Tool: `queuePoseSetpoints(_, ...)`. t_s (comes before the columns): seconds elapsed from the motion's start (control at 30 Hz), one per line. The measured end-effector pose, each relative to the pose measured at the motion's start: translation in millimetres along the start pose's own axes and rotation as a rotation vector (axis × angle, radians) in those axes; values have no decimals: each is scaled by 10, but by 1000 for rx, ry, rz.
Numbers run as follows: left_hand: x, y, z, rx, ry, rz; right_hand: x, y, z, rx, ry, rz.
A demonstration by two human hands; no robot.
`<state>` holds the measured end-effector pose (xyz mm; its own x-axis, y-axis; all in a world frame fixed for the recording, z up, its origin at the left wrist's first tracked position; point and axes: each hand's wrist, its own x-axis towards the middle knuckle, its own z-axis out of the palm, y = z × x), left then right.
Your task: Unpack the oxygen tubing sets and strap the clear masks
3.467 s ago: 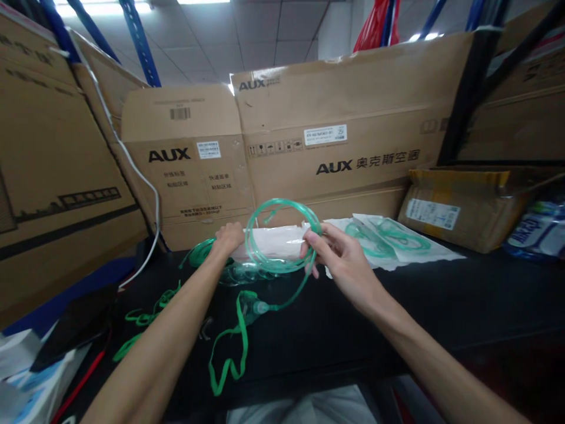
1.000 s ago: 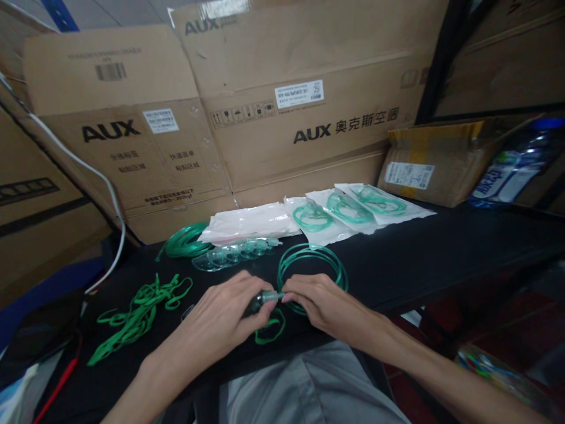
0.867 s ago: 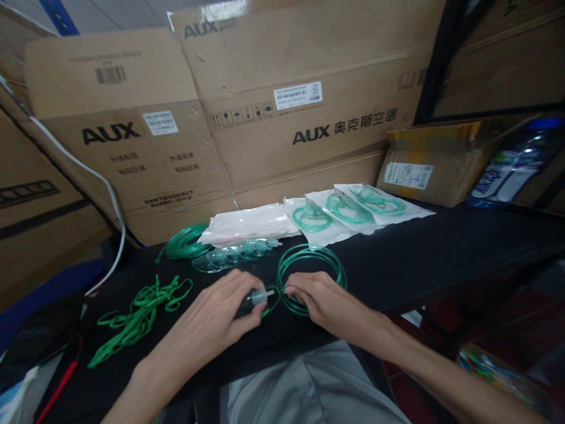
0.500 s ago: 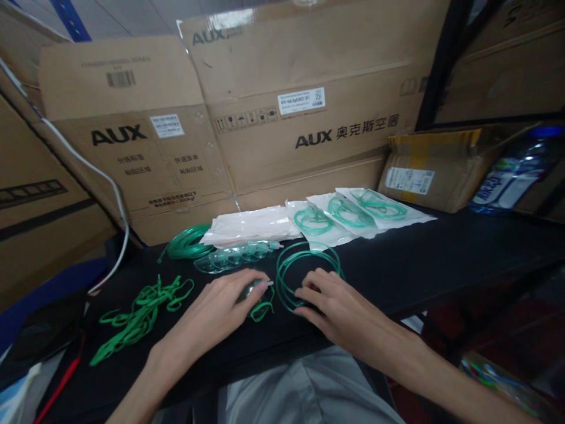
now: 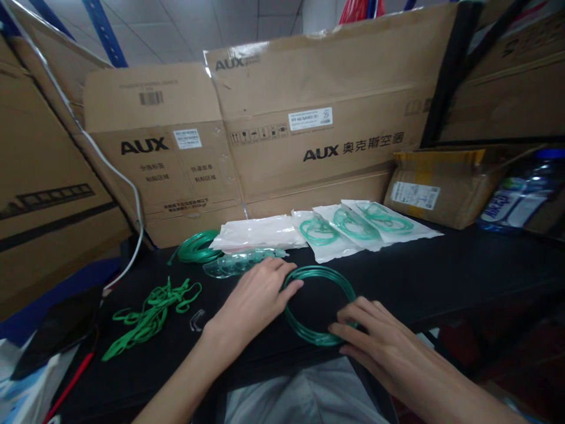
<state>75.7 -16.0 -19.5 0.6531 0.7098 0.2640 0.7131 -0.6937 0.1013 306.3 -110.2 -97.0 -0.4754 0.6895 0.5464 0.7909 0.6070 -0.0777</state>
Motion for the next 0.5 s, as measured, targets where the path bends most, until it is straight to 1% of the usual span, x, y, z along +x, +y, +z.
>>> queuePoseSetpoints(0.13, 266, 39, 177, 121, -90, 103, -102, 7, 59, 0, 37, 3)
queuePoseSetpoints(0.23, 418, 50, 251, 149, -149, 180, -140, 39, 22, 50, -5, 47)
queuePoseSetpoints(0.37, 542, 96, 221, 151, -220, 176, -171, 176, -94, 107, -65, 55)
queuePoseSetpoints(0.43, 593, 126, 186, 148, -248, 151, -224, 275, -125, 97, -57, 66)
queuePoseSetpoints(0.5, 639, 149, 165, 142, -267, 127, -312, 380, -104, 66, -13, 65)
